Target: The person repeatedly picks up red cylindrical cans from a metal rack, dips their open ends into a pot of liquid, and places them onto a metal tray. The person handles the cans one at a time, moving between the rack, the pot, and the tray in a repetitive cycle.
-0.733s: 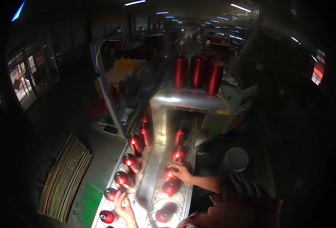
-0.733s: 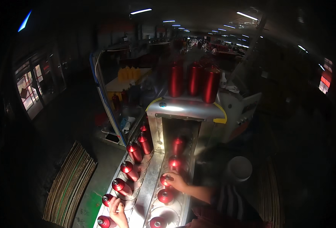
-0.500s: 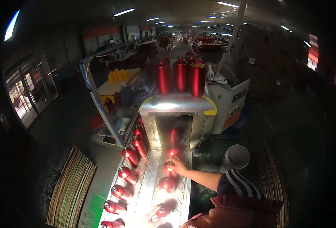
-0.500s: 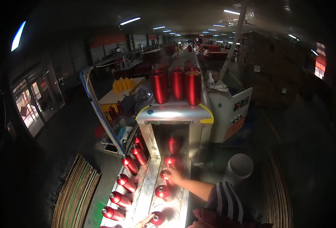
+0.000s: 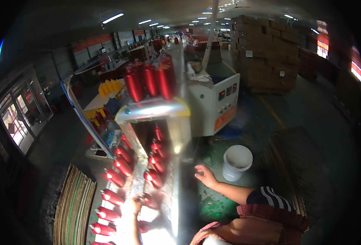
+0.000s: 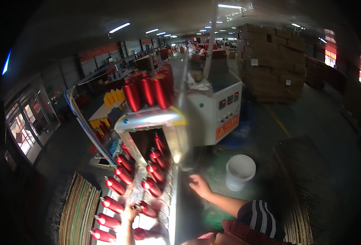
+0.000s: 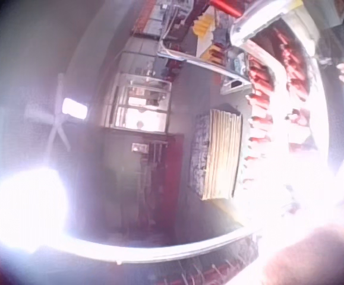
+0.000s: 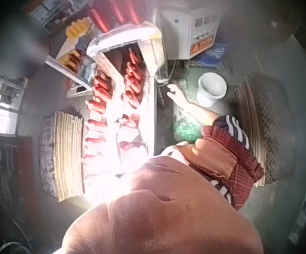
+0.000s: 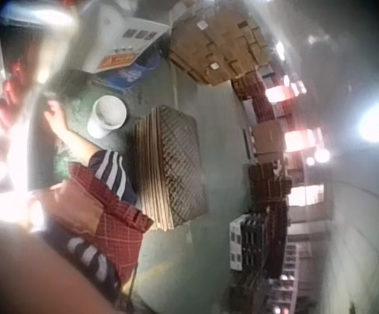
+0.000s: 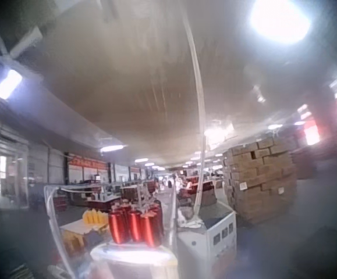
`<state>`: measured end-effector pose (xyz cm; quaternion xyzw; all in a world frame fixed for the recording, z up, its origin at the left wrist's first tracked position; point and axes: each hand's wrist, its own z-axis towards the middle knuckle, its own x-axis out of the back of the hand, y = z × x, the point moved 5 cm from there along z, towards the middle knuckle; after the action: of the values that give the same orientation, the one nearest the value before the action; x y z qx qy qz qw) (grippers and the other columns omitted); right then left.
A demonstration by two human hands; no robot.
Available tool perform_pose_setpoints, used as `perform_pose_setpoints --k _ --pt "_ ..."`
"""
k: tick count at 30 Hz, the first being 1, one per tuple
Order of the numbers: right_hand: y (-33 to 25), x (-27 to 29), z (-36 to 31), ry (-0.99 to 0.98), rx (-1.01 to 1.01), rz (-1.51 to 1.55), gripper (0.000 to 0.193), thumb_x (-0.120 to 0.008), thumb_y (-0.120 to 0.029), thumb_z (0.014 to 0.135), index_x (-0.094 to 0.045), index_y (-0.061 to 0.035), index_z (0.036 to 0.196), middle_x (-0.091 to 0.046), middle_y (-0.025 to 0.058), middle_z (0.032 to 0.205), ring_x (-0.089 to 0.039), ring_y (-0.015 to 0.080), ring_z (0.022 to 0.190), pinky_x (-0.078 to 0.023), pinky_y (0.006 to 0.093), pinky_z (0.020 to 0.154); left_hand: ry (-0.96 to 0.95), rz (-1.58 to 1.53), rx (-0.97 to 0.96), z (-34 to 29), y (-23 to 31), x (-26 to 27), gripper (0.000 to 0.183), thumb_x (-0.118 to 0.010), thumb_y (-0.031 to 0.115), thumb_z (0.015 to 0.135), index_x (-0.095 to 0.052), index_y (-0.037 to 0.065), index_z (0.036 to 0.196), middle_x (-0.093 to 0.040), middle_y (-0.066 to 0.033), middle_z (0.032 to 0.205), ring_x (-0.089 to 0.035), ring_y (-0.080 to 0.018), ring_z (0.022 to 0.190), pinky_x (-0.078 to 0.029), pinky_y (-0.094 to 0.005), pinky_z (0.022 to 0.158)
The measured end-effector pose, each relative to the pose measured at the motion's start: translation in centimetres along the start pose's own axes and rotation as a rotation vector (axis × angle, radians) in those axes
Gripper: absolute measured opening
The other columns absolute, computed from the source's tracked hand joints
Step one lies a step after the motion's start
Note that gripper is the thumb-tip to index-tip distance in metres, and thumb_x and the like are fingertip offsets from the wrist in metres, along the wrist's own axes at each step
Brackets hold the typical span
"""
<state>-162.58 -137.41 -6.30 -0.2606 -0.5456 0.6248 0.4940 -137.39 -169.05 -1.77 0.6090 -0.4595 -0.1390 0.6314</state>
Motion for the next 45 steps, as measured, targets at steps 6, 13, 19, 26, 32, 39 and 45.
perform_pose_setpoints --k 6,13,19,26,32,39,45 --pt "6.0 6.7 -10.6 -0.262 -0.092 0.223 0.039 -0.066 -0.005 0.089 -0.056 -0.0058 0.126 -0.064 0.0067 0.112 -0.060 0.0156 0.102 -0.052 0.0328 0.087 0.133 -0.159 -0.053 -8.0 1.9 -6.4 0.022 -0.078 0.005 0.081 -0.072 0.002 0.102 -0.067 -0.0043 0.081 -0.061 -0.0108 0.069 -0.052 -0.0270 0.060" --pt "8.4 6.1 -25.6 -0.853 -0.483 0.337 0.036 -0.064 -0.009 0.094 -0.057 -0.0091 0.129 -0.065 0.0078 0.113 -0.062 0.0157 0.100 -0.054 0.0309 0.082 0.238 -0.550 0.149 -33.3 -2.6 -23.9 0.018 -0.070 0.001 0.085 -0.070 0.001 0.103 -0.069 -0.0056 0.086 -0.064 -0.0129 0.073 -0.053 -0.0278 0.064" --pt "5.7 0.6 -35.4 -1.116 -0.067 0.421 0.018 -0.065 -0.010 0.089 -0.064 -0.0080 0.107 -0.060 -0.0003 0.083 -0.056 0.0087 0.074 -0.050 0.0272 0.064 0.402 -0.736 0.489 -52.1 -7.2 -29.0 0.018 -0.068 0.005 0.088 -0.070 -0.001 0.105 -0.069 -0.0069 0.086 -0.059 -0.0108 0.068 -0.050 -0.0256 0.063" --pt "-3.3 -7.7 -61.6 -1.701 0.159 0.083 0.026 -0.063 -0.021 0.093 -0.066 -0.0049 0.113 -0.069 0.0118 0.108 -0.065 0.0236 0.101 -0.051 0.0378 0.093 0.900 -0.917 0.445 -77.6 -18.2 -26.0 0.024 -0.062 0.010 0.096 -0.065 0.000 0.117 -0.070 -0.0091 0.104 -0.066 -0.0150 0.084 -0.056 -0.0273 0.072" --pt "-11.0 -9.2 -87.3 -2.133 0.117 -0.240 0.030 -0.064 -0.018 0.092 -0.065 -0.0072 0.121 -0.070 0.0083 0.106 -0.065 0.0196 0.096 -0.051 0.0347 0.091 1.347 -1.093 0.632 -105.3 -34.9 -29.6 0.026 -0.067 0.017 0.092 -0.068 0.006 0.116 -0.071 -0.0023 0.100 -0.063 -0.0078 0.079 -0.050 -0.0202 0.065" --pt "-9.5 -16.9 -105.7 -2.381 0.564 -0.390 0.042 -0.065 -0.013 0.086 -0.065 -0.0170 0.127 -0.059 0.0145 0.129 -0.063 0.0299 0.109 -0.051 0.0377 0.095 1.719 -1.027 0.942 -124.9 -51.5 -37.2 0.020 -0.066 0.008 0.091 -0.071 0.005 0.109 -0.065 0.0009 0.081 -0.058 -0.0064 0.067 -0.048 -0.0221 0.060" --pt "7.0 -30.6 -121.8 -2.342 1.369 -0.583 0.072 -0.075 -0.021 0.078 -0.048 -0.0344 0.144 -0.034 0.0212 0.150 -0.041 0.0447 0.130 -0.041 0.0472 0.109 1.498 -0.287 0.941 -119.5 -67.7 -35.4 0.062 -0.078 0.023 0.073 -0.063 0.016 0.133 -0.053 -0.0169 0.142 -0.054 -0.0302 0.123 -0.044 -0.0402 0.103"
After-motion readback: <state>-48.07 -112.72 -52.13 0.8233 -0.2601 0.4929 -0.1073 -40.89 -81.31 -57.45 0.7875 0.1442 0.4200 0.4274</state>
